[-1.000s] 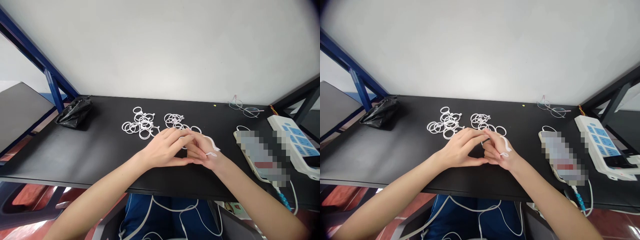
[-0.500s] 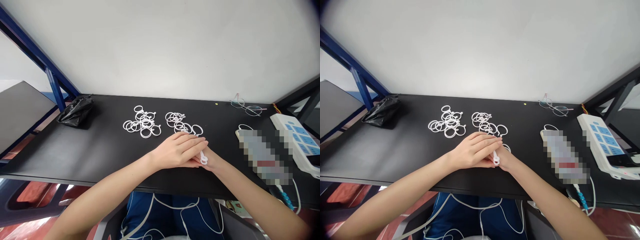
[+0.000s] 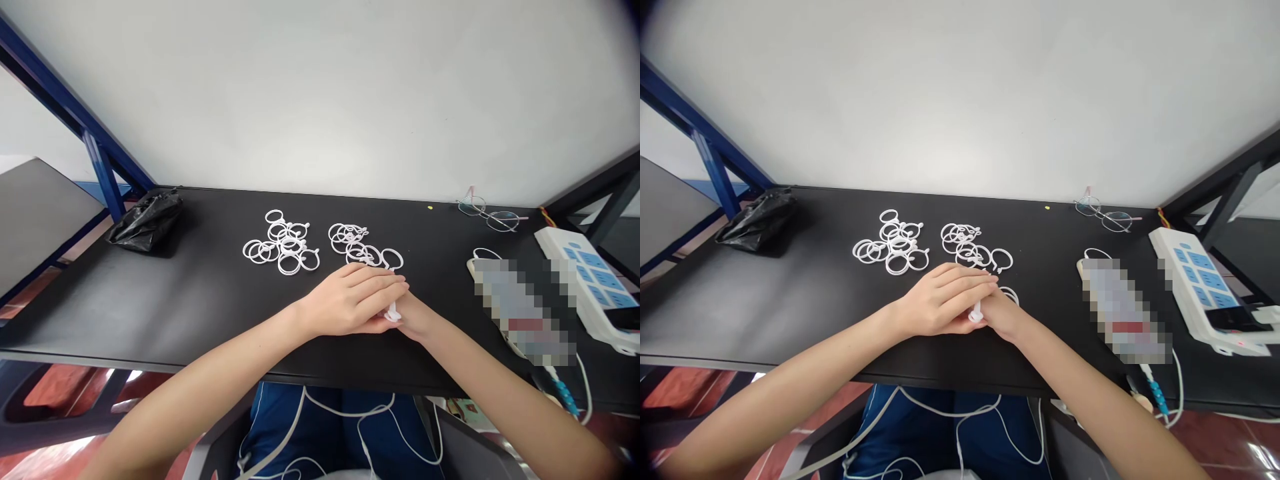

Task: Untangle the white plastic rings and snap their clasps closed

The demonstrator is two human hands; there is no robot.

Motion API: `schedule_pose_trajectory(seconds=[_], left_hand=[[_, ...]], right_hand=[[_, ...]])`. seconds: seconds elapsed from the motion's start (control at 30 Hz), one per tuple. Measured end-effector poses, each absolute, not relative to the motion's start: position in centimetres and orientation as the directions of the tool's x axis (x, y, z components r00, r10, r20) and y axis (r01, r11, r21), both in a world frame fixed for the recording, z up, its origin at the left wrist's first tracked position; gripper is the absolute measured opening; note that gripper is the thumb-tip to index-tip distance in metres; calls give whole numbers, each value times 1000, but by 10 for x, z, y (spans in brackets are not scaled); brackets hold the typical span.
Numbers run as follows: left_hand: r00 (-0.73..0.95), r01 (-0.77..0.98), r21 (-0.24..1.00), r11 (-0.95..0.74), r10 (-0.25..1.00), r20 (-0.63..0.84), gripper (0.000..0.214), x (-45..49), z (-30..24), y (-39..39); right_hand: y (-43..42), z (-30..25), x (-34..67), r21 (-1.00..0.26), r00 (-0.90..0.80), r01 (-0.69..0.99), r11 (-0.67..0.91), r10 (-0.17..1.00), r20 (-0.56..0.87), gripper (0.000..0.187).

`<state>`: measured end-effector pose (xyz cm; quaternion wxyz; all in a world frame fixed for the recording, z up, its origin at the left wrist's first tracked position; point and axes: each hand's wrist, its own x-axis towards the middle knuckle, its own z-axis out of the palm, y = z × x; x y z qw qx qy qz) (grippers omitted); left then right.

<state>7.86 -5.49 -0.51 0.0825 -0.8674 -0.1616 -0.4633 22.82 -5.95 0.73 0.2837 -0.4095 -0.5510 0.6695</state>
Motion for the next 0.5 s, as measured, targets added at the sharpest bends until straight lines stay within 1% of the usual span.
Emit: schedule_pose_trajectory(seconds=[0.07,0.13,0.23,0.37,0.5], left_hand=[[503,358,25,-933,215,837,29,77,-4,-55],[485,368,32,-929,221,846,22,75,-2,-55],[444,398,30,-917,221,868,12,72,-1,-55],[406,439,13,-898,212,889,7,72,0,-55],[406,432,-8,-902,187,895,5,71,1,-55]], right_hand=[[-59,10,228,-972,-552,83,-221,802,-229,13],[-58,13,226,-972,-597,65,-225,772,-218,15],[-56,17,224,-975,-594,-6,-223,785,-176,6],[-54,18,224,-975,-542,-40,-217,825,-161,17],[-54,16,224,-976,-549,-49,-213,822,-152,15]])
